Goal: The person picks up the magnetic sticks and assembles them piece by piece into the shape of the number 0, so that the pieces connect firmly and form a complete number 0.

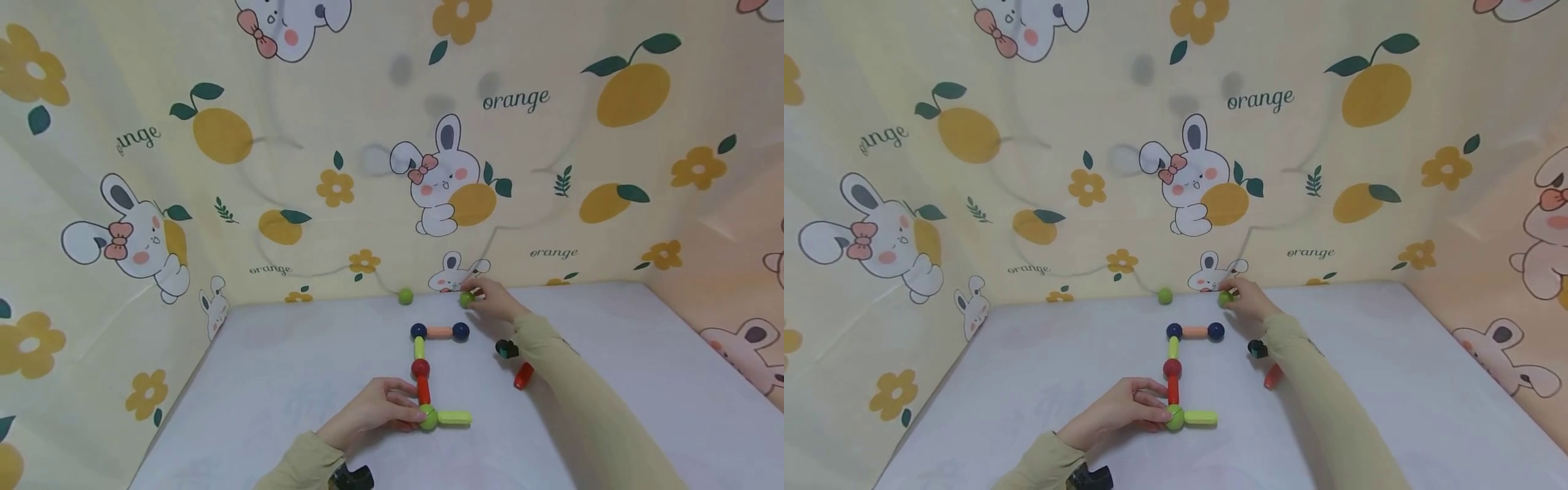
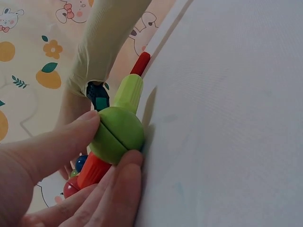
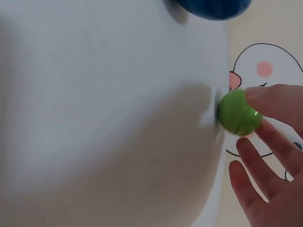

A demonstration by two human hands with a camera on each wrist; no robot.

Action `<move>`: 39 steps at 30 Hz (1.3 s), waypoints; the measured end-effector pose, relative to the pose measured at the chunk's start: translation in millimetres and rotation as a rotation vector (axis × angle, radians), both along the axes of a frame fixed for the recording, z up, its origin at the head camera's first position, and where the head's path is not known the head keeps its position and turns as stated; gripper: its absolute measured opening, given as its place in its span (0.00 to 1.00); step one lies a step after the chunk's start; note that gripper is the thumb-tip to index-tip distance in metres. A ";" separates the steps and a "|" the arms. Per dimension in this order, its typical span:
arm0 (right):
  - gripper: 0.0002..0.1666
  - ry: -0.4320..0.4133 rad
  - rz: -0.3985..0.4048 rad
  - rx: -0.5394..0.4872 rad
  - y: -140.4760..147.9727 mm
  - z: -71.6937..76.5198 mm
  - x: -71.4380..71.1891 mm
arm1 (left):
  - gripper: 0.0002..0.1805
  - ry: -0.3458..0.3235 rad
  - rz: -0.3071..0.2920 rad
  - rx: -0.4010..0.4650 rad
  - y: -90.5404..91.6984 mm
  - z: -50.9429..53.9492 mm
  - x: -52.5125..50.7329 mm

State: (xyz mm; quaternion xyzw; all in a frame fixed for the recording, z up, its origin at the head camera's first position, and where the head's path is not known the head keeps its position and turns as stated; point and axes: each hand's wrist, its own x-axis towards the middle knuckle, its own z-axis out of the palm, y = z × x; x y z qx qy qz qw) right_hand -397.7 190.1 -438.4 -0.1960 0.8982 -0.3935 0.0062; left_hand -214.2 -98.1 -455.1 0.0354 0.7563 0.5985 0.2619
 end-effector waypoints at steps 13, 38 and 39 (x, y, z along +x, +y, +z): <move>0.22 -0.113 -0.033 0.025 10.2 -9.2 3.9 | 0.21 -0.017 -0.005 0.021 2.9 -1.4 0.3; 0.21 -0.117 0.348 -0.050 30.6 25.4 142.7 | 0.23 0.010 -0.001 0.038 -1.0 0.8 2.1; 0.21 -0.116 0.366 -0.050 30.3 23.3 146.4 | 0.23 0.007 -0.002 0.036 -1.1 1.0 2.1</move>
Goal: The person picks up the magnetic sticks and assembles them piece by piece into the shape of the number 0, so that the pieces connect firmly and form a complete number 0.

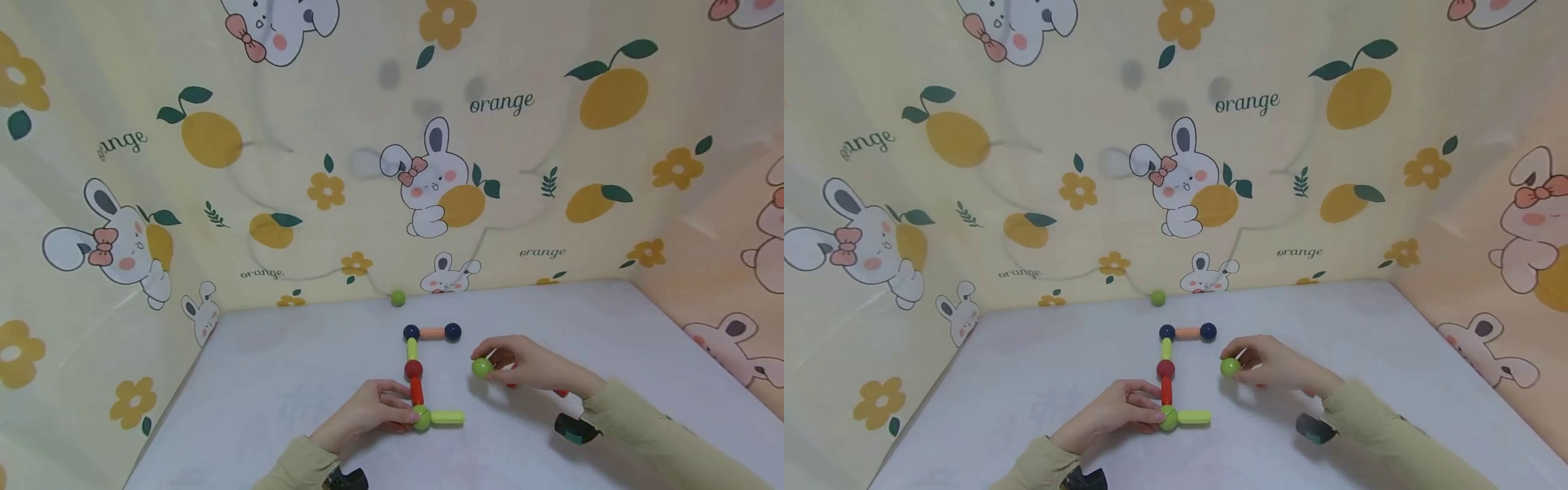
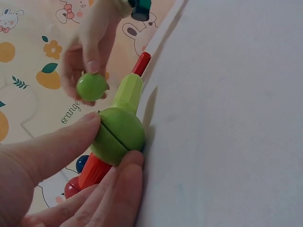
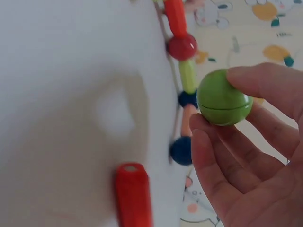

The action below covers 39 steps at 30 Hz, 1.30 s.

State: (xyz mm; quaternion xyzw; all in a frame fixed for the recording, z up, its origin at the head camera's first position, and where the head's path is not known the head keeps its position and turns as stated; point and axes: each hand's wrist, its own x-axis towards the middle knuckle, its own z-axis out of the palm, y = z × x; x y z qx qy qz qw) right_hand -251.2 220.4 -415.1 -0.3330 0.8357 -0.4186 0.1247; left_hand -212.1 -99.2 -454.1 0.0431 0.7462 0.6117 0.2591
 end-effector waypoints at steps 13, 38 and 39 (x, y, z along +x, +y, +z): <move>0.17 -0.133 0.047 -0.026 -13.0 -21.3 35.2 | 0.23 -0.008 0.004 -0.014 -0.6 0.5 0.7; 0.19 0.015 -0.014 0.015 -9.9 -14.1 43.4 | 0.23 0.007 0.006 -0.007 1.1 1.0 0.9; 0.19 0.049 -0.021 0.019 -6.4 -11.7 41.9 | 0.23 0.006 0.005 -0.007 1.0 1.0 0.8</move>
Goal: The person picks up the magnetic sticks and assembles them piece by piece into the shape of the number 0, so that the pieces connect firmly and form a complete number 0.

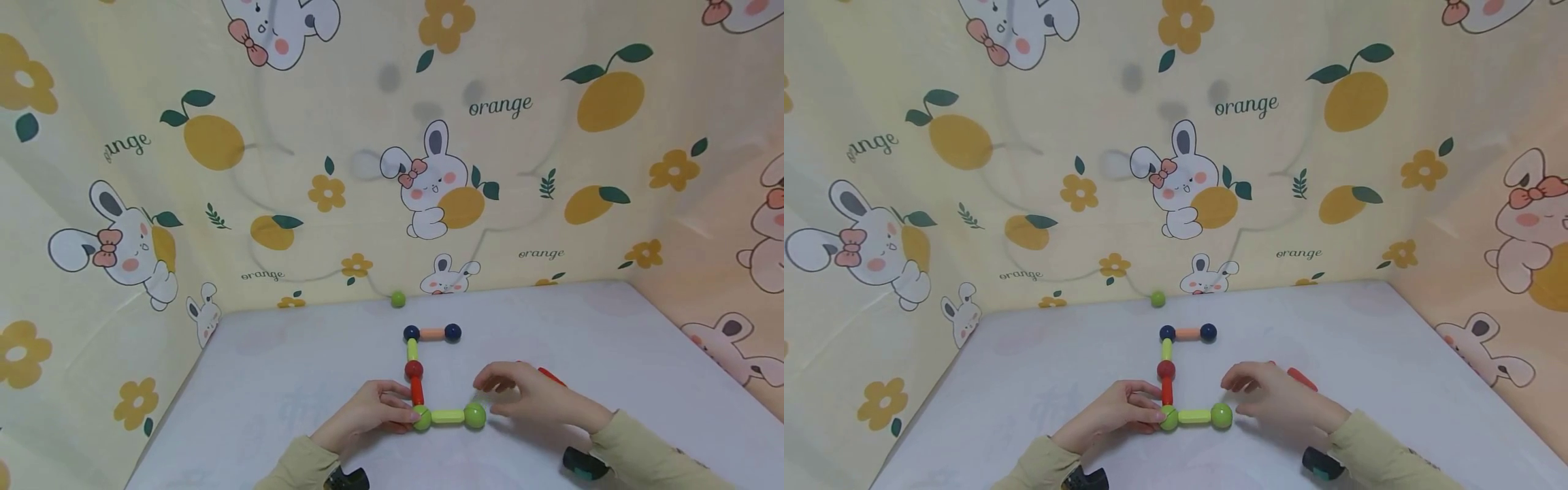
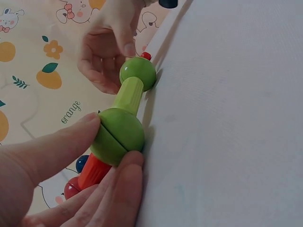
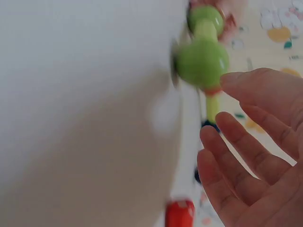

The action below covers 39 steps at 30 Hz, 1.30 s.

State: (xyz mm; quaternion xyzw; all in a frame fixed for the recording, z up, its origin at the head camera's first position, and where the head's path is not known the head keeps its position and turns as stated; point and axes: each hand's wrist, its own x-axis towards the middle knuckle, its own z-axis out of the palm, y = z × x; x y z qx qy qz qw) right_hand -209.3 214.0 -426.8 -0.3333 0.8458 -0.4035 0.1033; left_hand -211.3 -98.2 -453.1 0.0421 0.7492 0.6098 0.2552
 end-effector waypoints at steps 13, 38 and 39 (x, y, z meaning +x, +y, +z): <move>0.23 0.152 -0.106 0.136 45.1 4.7 -22.4 | 0.23 -0.009 0.006 0.013 -1.4 0.1 0.4; 0.15 0.082 -0.128 0.109 32.5 -8.1 -42.4 | 0.23 0.005 0.000 -0.038 -0.4 -1.3 1.5; 0.14 0.052 -0.130 0.083 30.5 -7.9 -42.5 | 0.23 0.004 0.001 -0.040 -0.4 -1.3 1.5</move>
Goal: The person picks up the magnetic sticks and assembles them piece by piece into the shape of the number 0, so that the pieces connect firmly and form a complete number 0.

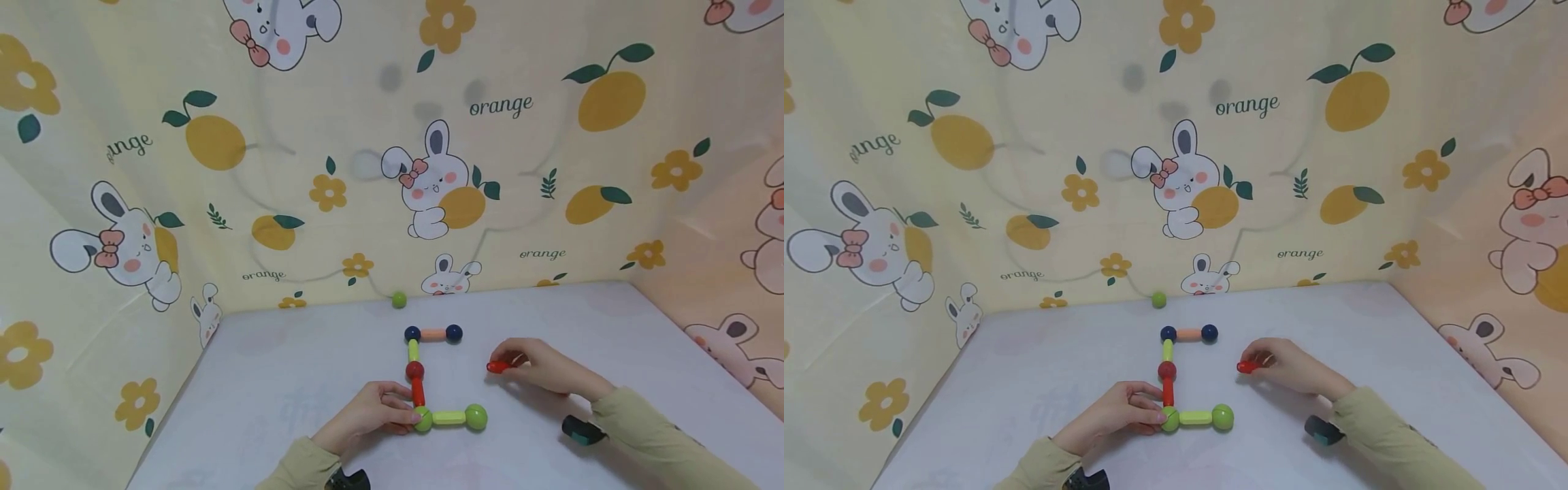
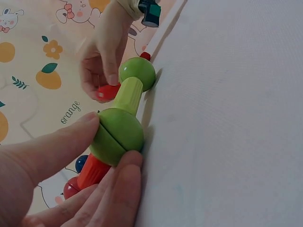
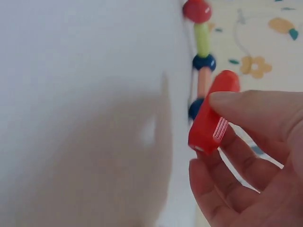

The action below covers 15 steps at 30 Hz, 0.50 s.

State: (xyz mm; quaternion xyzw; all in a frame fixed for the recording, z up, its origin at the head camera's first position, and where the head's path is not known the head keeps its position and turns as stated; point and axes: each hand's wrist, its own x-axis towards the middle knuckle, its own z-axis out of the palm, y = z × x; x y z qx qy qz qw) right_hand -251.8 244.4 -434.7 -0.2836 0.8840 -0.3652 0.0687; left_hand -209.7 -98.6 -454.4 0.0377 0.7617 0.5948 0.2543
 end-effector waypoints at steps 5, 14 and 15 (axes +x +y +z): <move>0.17 -0.238 -0.045 -0.203 -14.1 -0.2 2.5 | 0.22 0.003 -0.003 0.009 0.2 0.6 0.4; 0.28 -0.552 -0.307 -0.383 -41.8 -1.3 16.9 | 0.22 -0.002 -0.002 0.033 0.0 1.6 0.5; 0.29 -0.562 -0.314 -0.386 -44.2 -1.7 17.9 | 0.22 -0.001 0.000 0.031 0.1 1.8 0.4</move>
